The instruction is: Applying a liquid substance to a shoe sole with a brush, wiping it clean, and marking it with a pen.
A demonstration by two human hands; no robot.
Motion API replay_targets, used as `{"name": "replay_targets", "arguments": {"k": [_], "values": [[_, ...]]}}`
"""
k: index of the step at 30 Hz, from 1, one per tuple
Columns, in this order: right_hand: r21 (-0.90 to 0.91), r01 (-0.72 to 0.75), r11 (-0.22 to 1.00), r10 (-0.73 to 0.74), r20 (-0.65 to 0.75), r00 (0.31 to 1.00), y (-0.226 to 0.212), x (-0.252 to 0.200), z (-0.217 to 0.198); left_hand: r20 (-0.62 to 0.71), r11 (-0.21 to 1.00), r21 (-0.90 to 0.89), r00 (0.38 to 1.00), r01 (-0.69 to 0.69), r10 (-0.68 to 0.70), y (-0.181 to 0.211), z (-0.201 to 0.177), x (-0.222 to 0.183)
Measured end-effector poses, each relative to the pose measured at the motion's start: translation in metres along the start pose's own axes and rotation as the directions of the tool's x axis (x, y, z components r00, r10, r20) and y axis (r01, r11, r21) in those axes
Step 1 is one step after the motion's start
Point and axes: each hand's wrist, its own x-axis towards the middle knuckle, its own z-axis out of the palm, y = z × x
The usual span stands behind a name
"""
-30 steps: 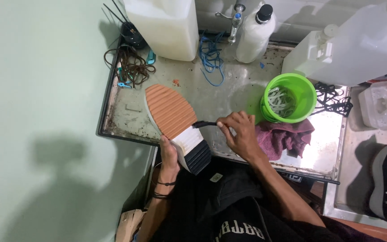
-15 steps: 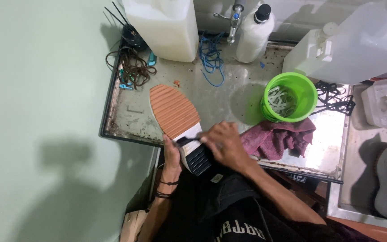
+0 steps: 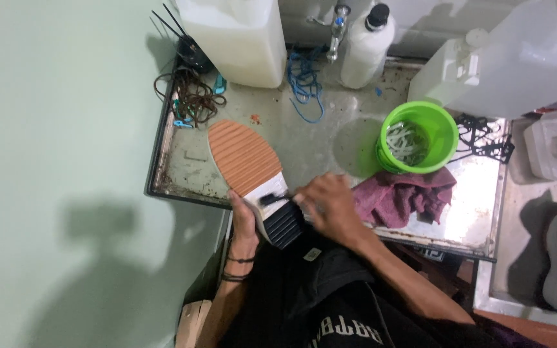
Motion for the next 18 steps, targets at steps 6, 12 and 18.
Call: {"name": "replay_targets", "arguments": {"k": [6,12,18], "values": [[0.006,-0.065,0.998,0.065,0.025,0.998,0.017,-0.014,0.011,0.008,0.998,-0.058,0.999,-0.037,0.038,-0.009,-0.013,0.010],[0.075,0.045,0.996,-0.051,0.085,0.995,0.012,-0.010,0.012,0.025,0.986,-0.165,0.999,-0.017,0.021,0.026,0.012,-0.007],[0.059,0.130,0.990,-0.134,0.074,0.988,-0.004,-0.006,-0.004,-0.018,0.990,-0.139,1.000,-0.007,0.005,0.029,0.009,-0.011]]}}
